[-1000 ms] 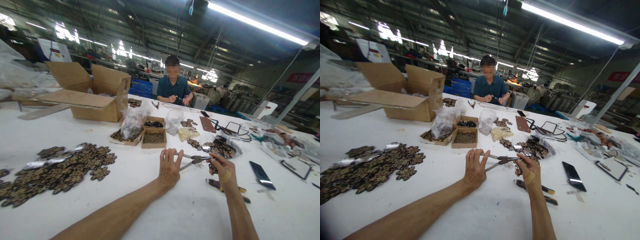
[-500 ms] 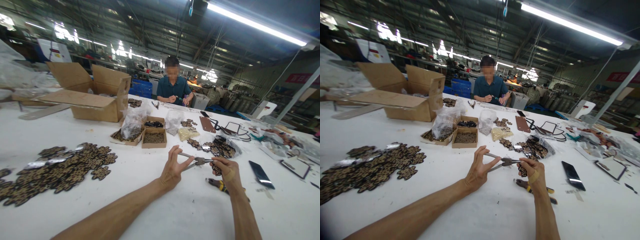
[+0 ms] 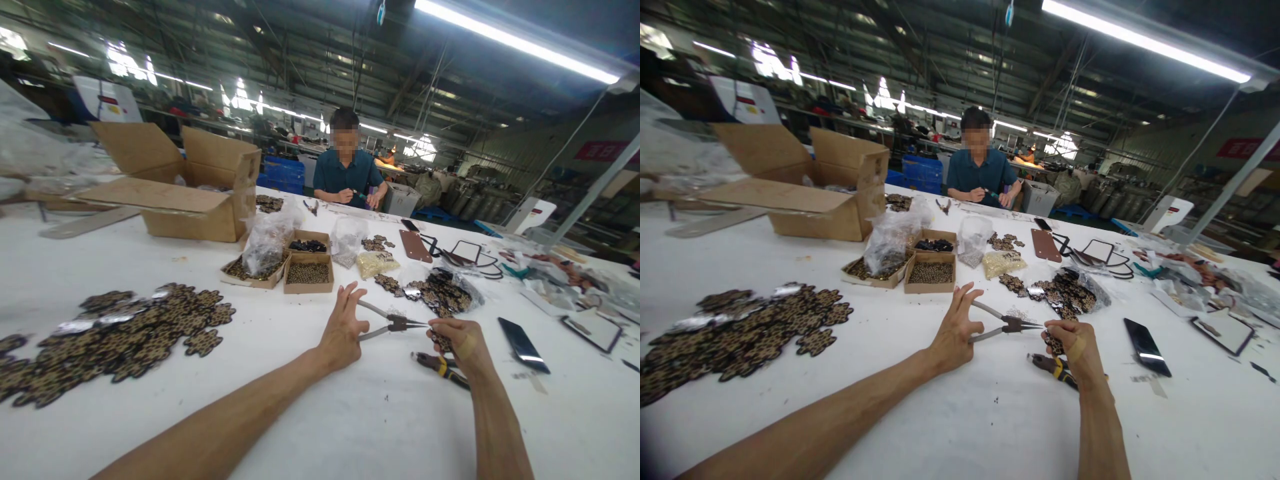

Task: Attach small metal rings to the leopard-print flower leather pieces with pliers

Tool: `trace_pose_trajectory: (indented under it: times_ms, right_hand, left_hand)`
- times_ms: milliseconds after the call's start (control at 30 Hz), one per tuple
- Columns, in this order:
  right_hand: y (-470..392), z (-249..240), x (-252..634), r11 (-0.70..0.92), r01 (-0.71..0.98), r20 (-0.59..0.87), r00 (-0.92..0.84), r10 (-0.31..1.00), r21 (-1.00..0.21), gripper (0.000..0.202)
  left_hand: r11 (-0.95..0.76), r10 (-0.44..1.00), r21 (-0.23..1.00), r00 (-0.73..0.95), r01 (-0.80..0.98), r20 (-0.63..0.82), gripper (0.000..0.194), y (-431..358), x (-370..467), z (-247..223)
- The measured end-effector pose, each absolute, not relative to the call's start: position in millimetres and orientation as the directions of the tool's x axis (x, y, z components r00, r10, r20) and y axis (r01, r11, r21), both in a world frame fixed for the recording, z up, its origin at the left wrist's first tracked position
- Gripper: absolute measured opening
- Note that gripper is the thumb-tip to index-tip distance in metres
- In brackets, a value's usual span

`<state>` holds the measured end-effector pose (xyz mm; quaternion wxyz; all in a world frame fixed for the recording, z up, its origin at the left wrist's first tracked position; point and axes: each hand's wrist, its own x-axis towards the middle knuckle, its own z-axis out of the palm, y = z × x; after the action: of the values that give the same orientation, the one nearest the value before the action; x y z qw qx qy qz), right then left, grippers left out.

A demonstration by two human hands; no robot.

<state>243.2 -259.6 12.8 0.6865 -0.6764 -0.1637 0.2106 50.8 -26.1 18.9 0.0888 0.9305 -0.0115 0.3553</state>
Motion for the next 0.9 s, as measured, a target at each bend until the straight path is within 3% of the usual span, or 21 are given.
trace_pose_trajectory:
  times_ms: [167, 333, 433, 567, 633, 700, 800, 900]
  right_hand:
    - [-262, 15, 246, 0.036, -0.036, -0.015, 0.889, 0.458, -0.999, 0.044]
    - [-248, 22, 229, 0.019, -0.035, -0.018, 0.833, 0.553, -0.999, 0.045]
    - [-236, 21, 215, 0.034, -0.036, -0.007, 0.774, 0.633, -0.999, 0.042]
    - [-224, 15, 201, 0.057, -0.052, 0.006, 0.689, 0.725, -0.997, 0.04]
    - [-221, 14, 196, 0.051, -0.061, -0.002, 0.658, 0.753, -0.997, 0.039]
    - [-219, 14, 192, 0.041, -0.059, -0.006, 0.643, 0.766, -0.997, 0.038]
    - [-217, 14, 187, 0.014, -0.043, -0.017, 0.639, 0.769, -0.999, 0.038]
    - [-214, 11, 182, 0.01, -0.042, -0.018, 0.63, 0.776, -0.999, 0.038]
  left_hand:
    - [-0.963, -0.025, 0.218, 0.86, -0.157, 0.509, 0.025, -23, 52, 17]
    - [-0.931, -0.073, 0.316, 0.94, -0.185, 0.334, 0.03, -16, 55, 17]
    - [-0.917, -0.127, 0.36, 0.982, -0.17, 0.14, 0.031, -12, 53, 29]
    - [-0.934, -0.05, 0.357, 0.994, -0.012, -0.098, 0.06, -13, 49, 53]
    - [-0.936, 0.099, 0.33, 0.991, 0.122, -0.087, 0.059, -17, 49, 61]
    - [-0.903, 0.224, 0.385, 0.974, 0.193, 0.037, 0.048, -22, 51, 63]
    - [-0.772, 0.265, 0.634, 0.931, 0.049, 0.25, 0.029, -32, 54, 56]
    - [-0.53, 0.257, 0.838, 0.916, -0.132, 0.307, 0.025, -42, 59, 40]
